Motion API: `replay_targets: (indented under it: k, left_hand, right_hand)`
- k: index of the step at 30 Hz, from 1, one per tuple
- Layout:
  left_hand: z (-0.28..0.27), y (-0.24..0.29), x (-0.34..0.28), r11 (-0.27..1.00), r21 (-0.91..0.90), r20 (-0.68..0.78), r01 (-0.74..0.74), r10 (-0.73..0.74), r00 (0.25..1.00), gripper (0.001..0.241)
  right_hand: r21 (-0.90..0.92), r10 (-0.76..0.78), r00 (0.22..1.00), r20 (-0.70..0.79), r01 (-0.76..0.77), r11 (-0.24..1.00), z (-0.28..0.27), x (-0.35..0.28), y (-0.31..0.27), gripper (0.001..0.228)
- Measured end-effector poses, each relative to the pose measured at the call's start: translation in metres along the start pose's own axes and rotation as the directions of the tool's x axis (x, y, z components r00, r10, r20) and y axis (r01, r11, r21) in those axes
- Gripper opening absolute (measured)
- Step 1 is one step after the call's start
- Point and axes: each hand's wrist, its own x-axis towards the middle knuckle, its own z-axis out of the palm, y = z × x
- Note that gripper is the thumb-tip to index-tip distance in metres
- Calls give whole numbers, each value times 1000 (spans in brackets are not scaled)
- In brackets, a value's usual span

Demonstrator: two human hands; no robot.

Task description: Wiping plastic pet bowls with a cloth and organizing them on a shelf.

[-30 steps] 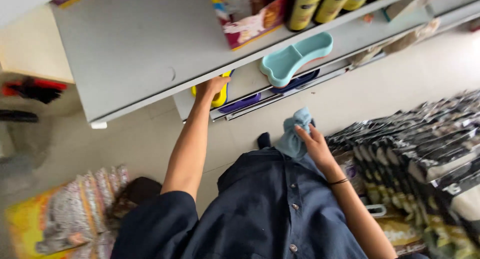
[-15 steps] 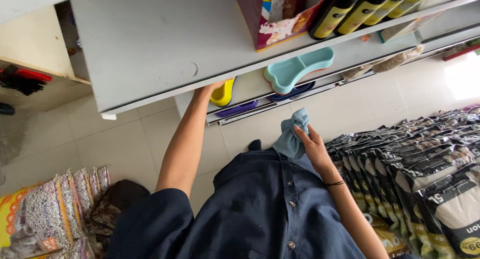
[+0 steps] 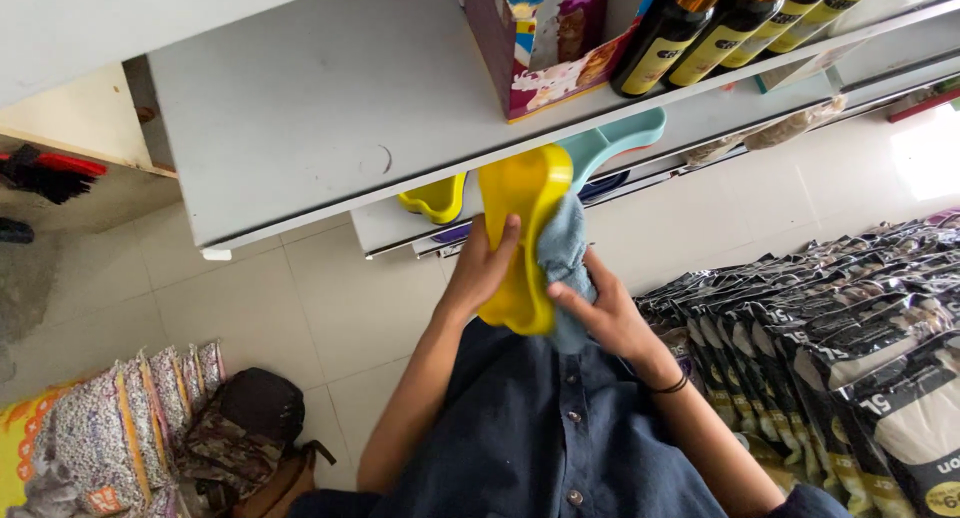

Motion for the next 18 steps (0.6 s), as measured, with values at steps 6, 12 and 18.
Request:
replay_targets:
  k: [6, 12, 18]
  left_hand:
    - [-9, -15, -20, 531, -771, 405, 352, -19, 914, 67]
    - [40, -22, -36, 144, -867, 488, 477, 48, 872, 56]
    - [72, 80, -47, 34, -879, 455, 475, 352, 818, 61]
  right_hand:
    - [115, 153, 984, -89, -143, 983, -20, -11, -6, 54]
    - [-139, 189, 972, -142, -209, 968, -35, -29, -23, 44]
    - [-29, 8, 950, -312, -18, 999, -99, -50, -20, 34]
